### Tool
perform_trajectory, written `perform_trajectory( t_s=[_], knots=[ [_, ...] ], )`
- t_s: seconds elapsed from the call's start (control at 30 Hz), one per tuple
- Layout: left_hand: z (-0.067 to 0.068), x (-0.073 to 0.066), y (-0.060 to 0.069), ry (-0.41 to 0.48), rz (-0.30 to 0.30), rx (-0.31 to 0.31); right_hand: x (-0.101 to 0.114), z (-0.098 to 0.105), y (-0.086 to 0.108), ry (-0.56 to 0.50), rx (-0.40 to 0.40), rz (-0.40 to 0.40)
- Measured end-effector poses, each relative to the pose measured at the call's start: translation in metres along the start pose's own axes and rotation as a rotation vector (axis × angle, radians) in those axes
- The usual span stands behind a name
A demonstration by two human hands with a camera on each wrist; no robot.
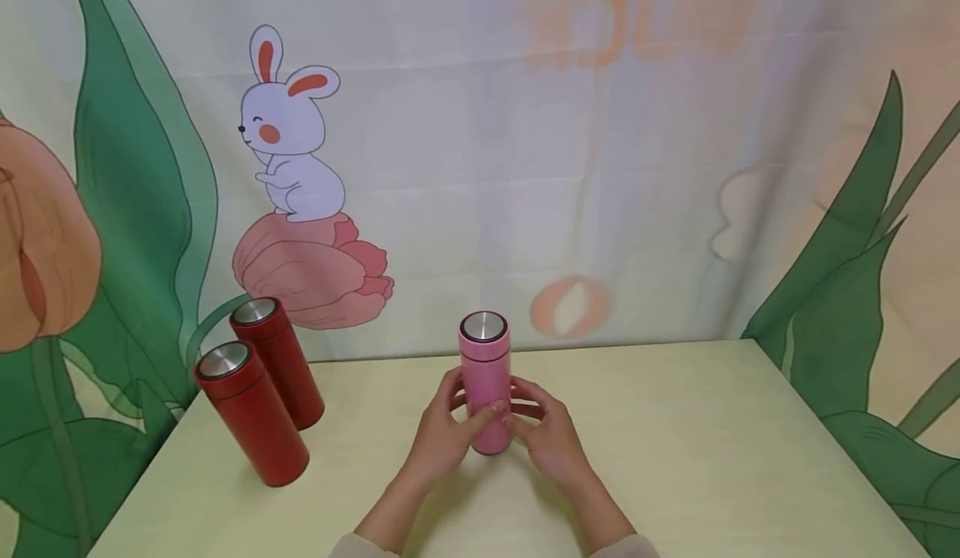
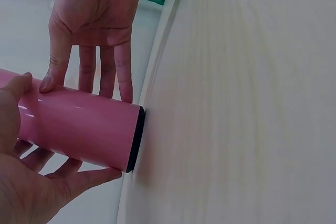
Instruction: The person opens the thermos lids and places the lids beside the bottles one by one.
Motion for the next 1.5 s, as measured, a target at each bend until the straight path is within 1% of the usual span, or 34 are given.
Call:
perform_trajectory(
  t_s=[0.27, 0.53, 0.8, 0.97, 1.13, 1.3, 1.5],
  knots=[
    [-0.001, -0.002, 0.001, -0.001, -0.014, 0.013, -0.001, -0.002, 0.000, 0.009, 0.012, -0.007],
    [0.000, -0.003, 0.003, -0.007, 0.004, 0.008, 0.003, -0.004, 0.002, 0.033, 0.011, -0.016],
    [0.001, -0.004, 0.003, -0.015, 0.001, 0.010, 0.005, -0.004, 0.001, 0.026, 0.020, 0.001],
    [0.001, -0.005, 0.004, -0.017, 0.013, 0.021, 0.005, -0.003, 0.002, 0.051, 0.022, -0.010],
    [0.001, -0.006, 0.005, -0.022, 0.010, 0.013, 0.006, -0.002, 0.002, 0.082, 0.033, -0.026],
    [0.001, -0.005, 0.006, -0.024, 0.016, 0.015, 0.017, 0.002, 0.004, 0.084, 0.059, 0.001],
    [-0.001, -0.007, 0.007, -0.028, 0.036, 0.001, 0.040, 0.011, 0.004, 0.099, 0.073, 0.073]
  ],
)
Point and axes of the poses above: each hand's wrist, its own y-axis away from the middle knuckle, its own z-axis out of the back of the hand, x = y × z, the point moved 6 cm from there along -y, towards the middle knuckle
